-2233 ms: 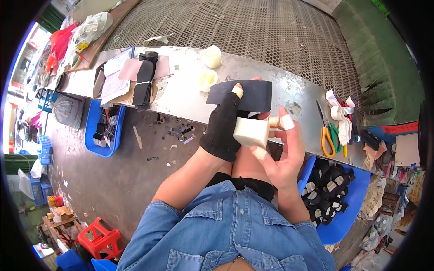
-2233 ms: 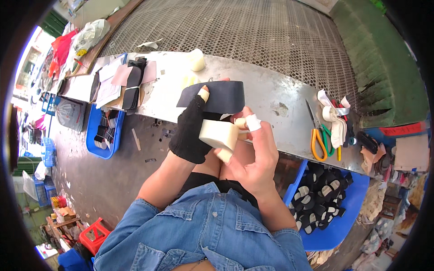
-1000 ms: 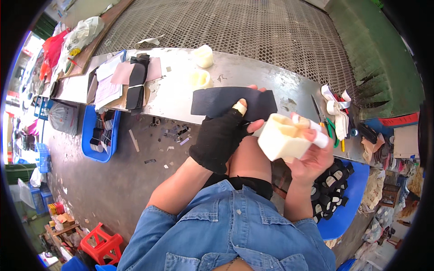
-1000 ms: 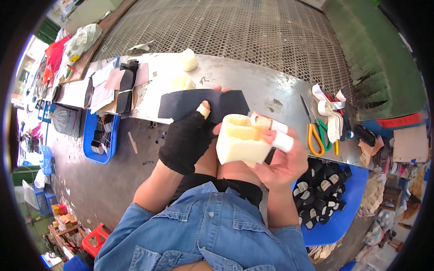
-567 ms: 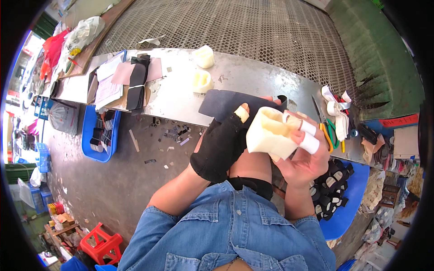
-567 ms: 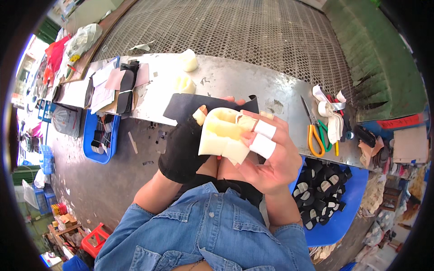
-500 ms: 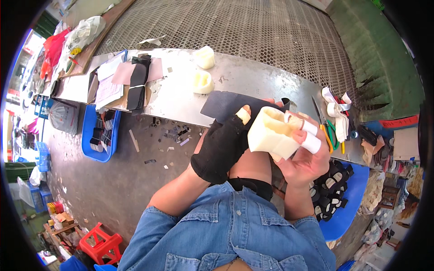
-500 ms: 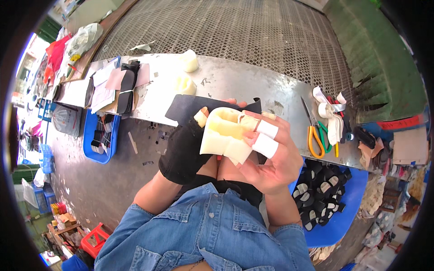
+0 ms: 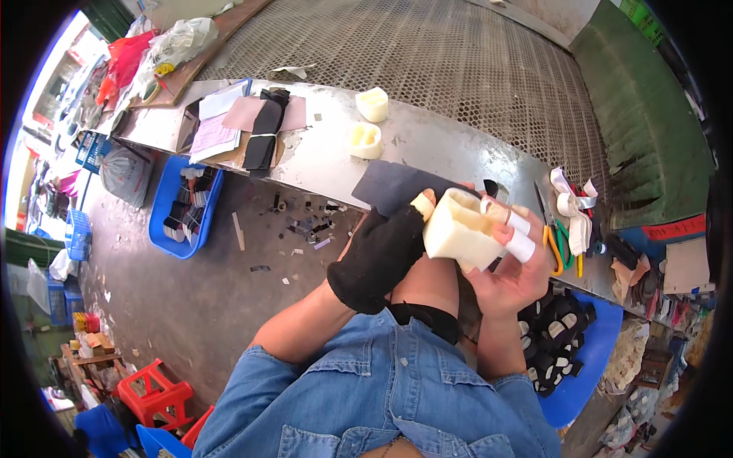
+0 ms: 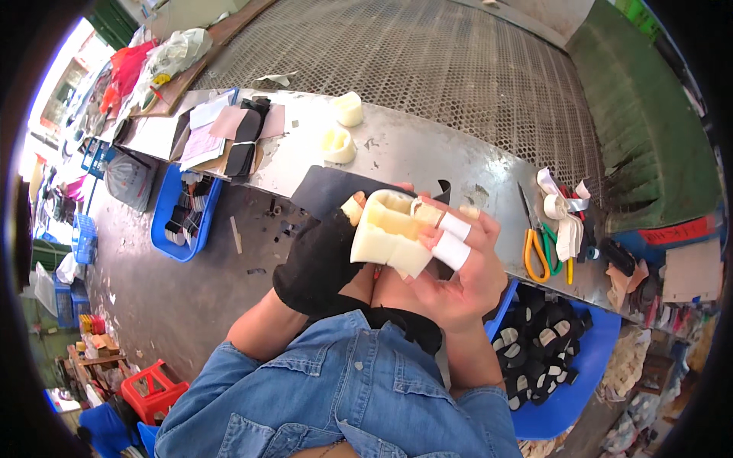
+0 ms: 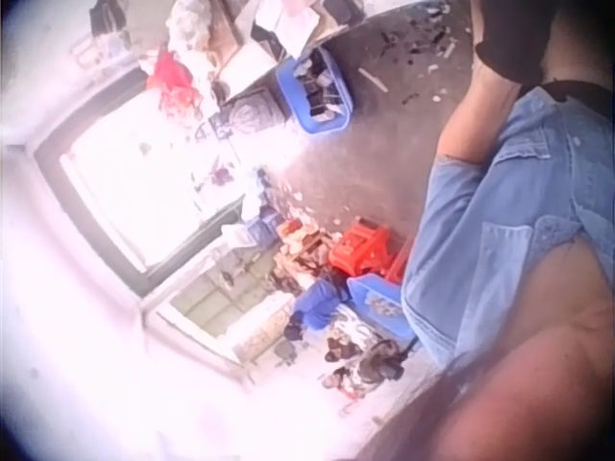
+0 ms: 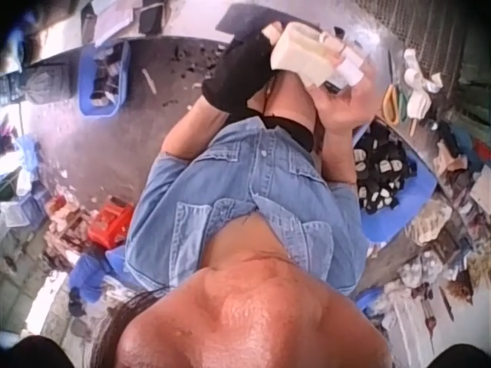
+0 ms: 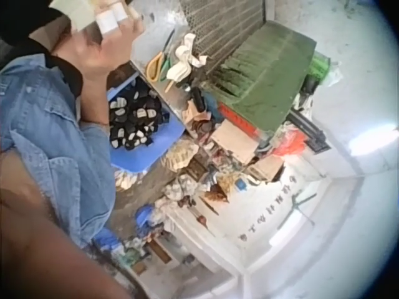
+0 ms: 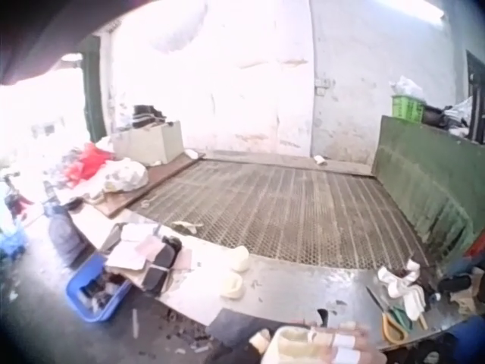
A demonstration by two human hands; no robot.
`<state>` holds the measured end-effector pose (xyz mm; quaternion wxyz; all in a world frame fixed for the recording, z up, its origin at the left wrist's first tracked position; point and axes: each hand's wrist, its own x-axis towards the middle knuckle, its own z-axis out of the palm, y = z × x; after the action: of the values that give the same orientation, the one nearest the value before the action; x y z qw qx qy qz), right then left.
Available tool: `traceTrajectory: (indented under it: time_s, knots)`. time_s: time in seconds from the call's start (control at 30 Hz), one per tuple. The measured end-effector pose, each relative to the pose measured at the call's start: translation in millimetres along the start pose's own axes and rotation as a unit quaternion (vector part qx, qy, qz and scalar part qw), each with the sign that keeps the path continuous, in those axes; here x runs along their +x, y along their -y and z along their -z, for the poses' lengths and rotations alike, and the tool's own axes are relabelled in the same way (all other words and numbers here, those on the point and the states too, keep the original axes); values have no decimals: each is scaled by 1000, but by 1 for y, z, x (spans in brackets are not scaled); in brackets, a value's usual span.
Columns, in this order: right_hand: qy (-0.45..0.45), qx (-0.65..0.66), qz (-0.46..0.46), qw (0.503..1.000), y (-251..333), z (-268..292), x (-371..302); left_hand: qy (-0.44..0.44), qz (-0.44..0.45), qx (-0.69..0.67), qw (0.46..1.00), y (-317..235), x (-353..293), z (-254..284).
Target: The person is manually assembling shoe components by inserting foam pieces into outer fabric shells.
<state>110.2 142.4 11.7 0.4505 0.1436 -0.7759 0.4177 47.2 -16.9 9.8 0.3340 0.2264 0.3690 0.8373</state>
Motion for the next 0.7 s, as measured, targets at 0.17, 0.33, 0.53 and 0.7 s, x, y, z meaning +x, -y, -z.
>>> traceTrajectory:
  time_s: [0.17, 0.33, 0.53, 0.7]
  knots:
    - [-14, -11, 51, 999, -1, -18, -12, -68, 36, -144, 987, -5, -16, 0]
    - [-16, 96, -38, 994, -27, -39, -33, -24, -209, 226, 951, 2, -15, 26]
    - [91, 297, -11, 950, -3, -108, -41, -214, -279, 258, 900, -24, -105, 21]
    - [182, 401, 14, 898, 39, -137, -51, -371, -258, 334, 827, -40, -181, -27]
